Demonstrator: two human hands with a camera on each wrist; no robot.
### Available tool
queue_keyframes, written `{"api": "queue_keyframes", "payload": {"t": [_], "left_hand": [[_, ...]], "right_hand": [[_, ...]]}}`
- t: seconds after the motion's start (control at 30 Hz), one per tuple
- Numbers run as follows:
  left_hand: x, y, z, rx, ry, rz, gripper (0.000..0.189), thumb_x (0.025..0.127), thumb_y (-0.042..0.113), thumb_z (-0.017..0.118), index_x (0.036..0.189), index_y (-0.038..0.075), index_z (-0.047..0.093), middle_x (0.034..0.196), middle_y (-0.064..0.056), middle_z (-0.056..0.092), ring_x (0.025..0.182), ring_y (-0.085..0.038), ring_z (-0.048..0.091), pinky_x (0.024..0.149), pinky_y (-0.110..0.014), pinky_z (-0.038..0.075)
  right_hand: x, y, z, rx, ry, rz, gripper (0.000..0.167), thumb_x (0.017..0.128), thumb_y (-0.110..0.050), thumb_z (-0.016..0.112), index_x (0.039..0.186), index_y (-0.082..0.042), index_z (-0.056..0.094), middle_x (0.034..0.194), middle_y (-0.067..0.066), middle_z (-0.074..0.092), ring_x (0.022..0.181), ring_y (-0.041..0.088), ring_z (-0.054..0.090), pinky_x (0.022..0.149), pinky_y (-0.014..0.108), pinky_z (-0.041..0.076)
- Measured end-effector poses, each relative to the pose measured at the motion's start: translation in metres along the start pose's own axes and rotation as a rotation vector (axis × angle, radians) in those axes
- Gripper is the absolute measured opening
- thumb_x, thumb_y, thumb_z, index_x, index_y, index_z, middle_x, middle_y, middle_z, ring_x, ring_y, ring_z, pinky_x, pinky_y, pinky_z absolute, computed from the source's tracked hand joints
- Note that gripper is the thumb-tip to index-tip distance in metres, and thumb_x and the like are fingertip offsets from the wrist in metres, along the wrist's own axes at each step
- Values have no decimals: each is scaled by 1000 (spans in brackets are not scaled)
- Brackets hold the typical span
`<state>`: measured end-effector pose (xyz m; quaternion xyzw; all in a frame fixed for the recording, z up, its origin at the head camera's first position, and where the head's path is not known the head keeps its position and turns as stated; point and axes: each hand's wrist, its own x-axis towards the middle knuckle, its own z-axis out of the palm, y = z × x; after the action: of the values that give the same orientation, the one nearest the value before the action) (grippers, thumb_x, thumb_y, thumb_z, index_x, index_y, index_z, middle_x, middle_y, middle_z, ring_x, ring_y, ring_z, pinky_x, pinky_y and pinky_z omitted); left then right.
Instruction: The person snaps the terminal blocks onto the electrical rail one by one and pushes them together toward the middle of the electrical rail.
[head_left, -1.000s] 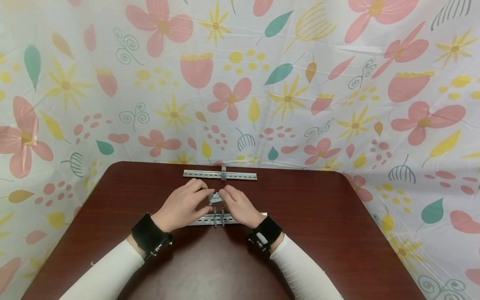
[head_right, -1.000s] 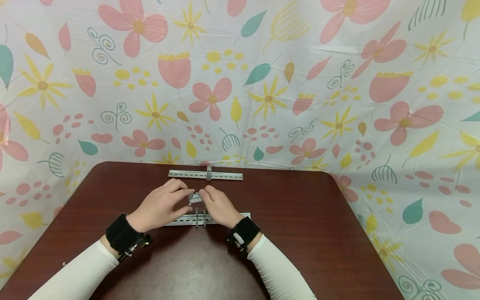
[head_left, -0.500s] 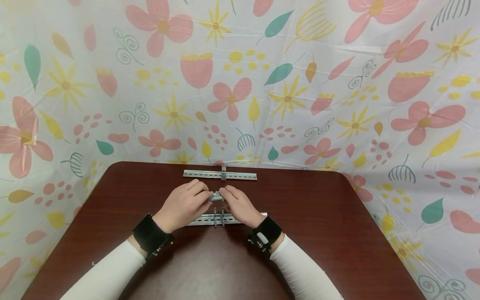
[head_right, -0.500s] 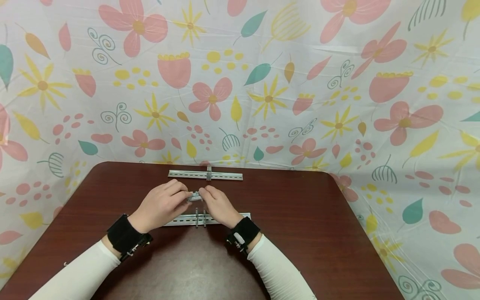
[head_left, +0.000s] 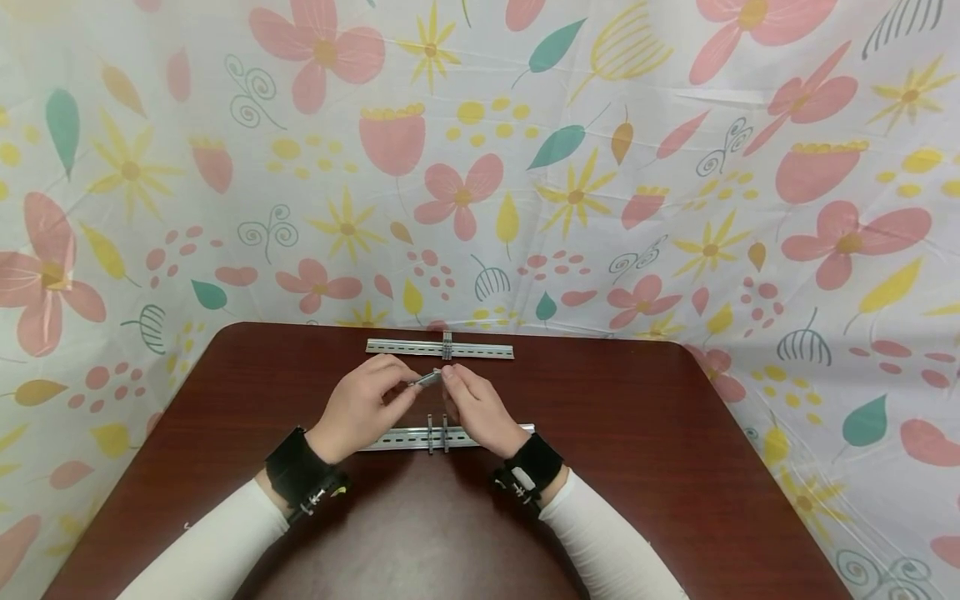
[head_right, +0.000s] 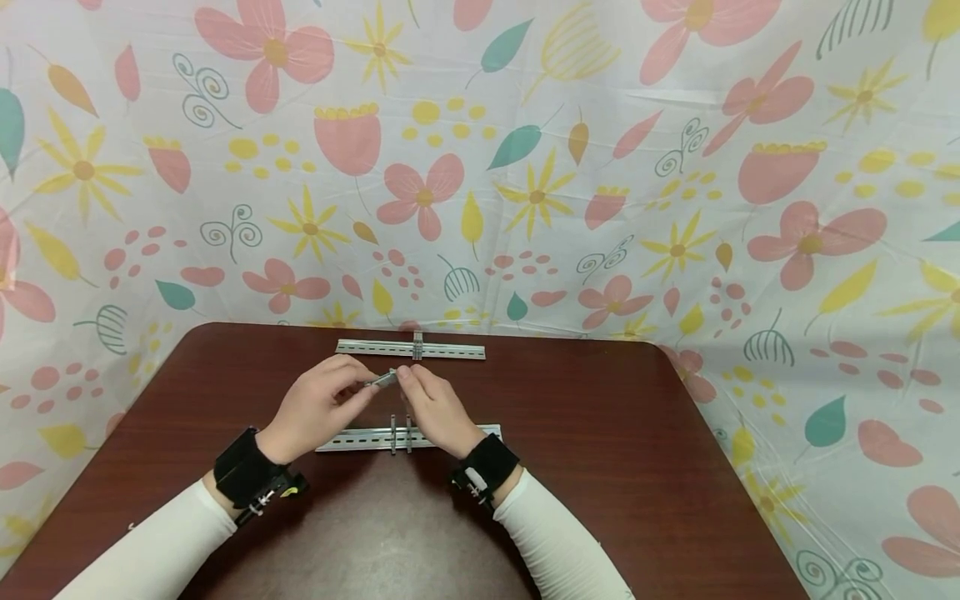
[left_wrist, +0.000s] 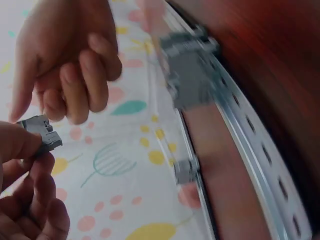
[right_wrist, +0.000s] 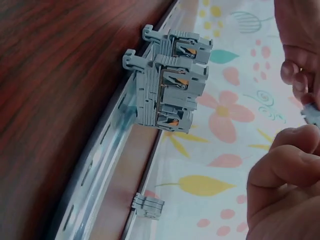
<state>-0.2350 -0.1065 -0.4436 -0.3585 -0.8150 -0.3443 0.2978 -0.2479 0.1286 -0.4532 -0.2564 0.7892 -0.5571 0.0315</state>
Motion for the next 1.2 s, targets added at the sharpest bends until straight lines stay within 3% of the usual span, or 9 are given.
{"api": "queue_keyframes", "payload": {"t": [0.13, 0.3, 0.4, 0.63, 0.77, 0.9, 1.07, 1.2], "left_hand": [[1, 6, -3, -198, -21, -220, 9, 102, 12, 84, 108, 19, 85, 102, 9, 73, 76, -12, 60, 65, -29, 50], [3, 11, -5, -365, -23, -457, 9, 104, 25, 83, 112, 22, 87, 109, 8, 80, 83, -13, 66, 69, -30, 52], [4, 14, -5, -454, -22, -555, 14, 103, 29, 84, 113, 19, 88, 112, 4, 82, 92, -16, 71, 76, -29, 55], [4, 18, -1, -665, -40, -729, 21, 101, 27, 86, 114, 11, 87, 100, -4, 78, 77, -27, 66, 67, -29, 54], [3, 19, 2, -751, -55, -775, 23, 102, 23, 86, 115, 5, 86, 103, -13, 78, 80, -27, 68, 69, -31, 57], [1, 18, 4, -760, -80, -773, 22, 103, 22, 84, 115, 5, 85, 103, -23, 76, 82, -30, 69, 70, -32, 57], [-1, 20, 6, -697, -113, -719, 20, 103, 25, 84, 114, 8, 87, 99, -15, 78, 83, -38, 69, 71, -36, 60], [-1, 21, 7, -668, -129, -702, 20, 102, 25, 85, 116, 10, 87, 96, -9, 79, 82, -37, 69, 71, -39, 60]], "right_hand": [[-1, -1, 0, -25, 29, -62, 45, 123, -39, 38, 97, -7, 54, 67, 0, 45, 58, 18, 44, 60, 30, 37], [-1, -1, 0, -68, 58, -161, 28, 123, -27, 44, 105, -8, 55, 72, -1, 46, 61, 16, 46, 63, 30, 38], [-1, 0, 1, -105, 75, -208, 17, 122, -20, 46, 112, -9, 54, 77, -2, 48, 66, 15, 48, 66, 30, 40], [-1, 2, 2, -139, 83, -240, 14, 122, -18, 45, 118, -7, 53, 84, 0, 49, 72, 15, 50, 69, 31, 42], [-1, 2, 2, -175, 69, -251, 15, 122, -18, 44, 119, -7, 53, 90, 2, 50, 73, 14, 48, 70, 32, 41], [-2, 2, 2, -207, 61, -276, 15, 122, -16, 44, 123, -5, 54, 92, 2, 50, 73, 14, 45, 71, 32, 39], [-3, 1, 1, -236, 67, -293, 15, 122, -16, 44, 119, -4, 53, 87, 0, 45, 72, 12, 42, 70, 31, 36], [-3, 0, 1, -252, 67, -301, 16, 122, -16, 43, 112, -6, 51, 86, -1, 42, 71, 11, 39, 69, 30, 35]]}}
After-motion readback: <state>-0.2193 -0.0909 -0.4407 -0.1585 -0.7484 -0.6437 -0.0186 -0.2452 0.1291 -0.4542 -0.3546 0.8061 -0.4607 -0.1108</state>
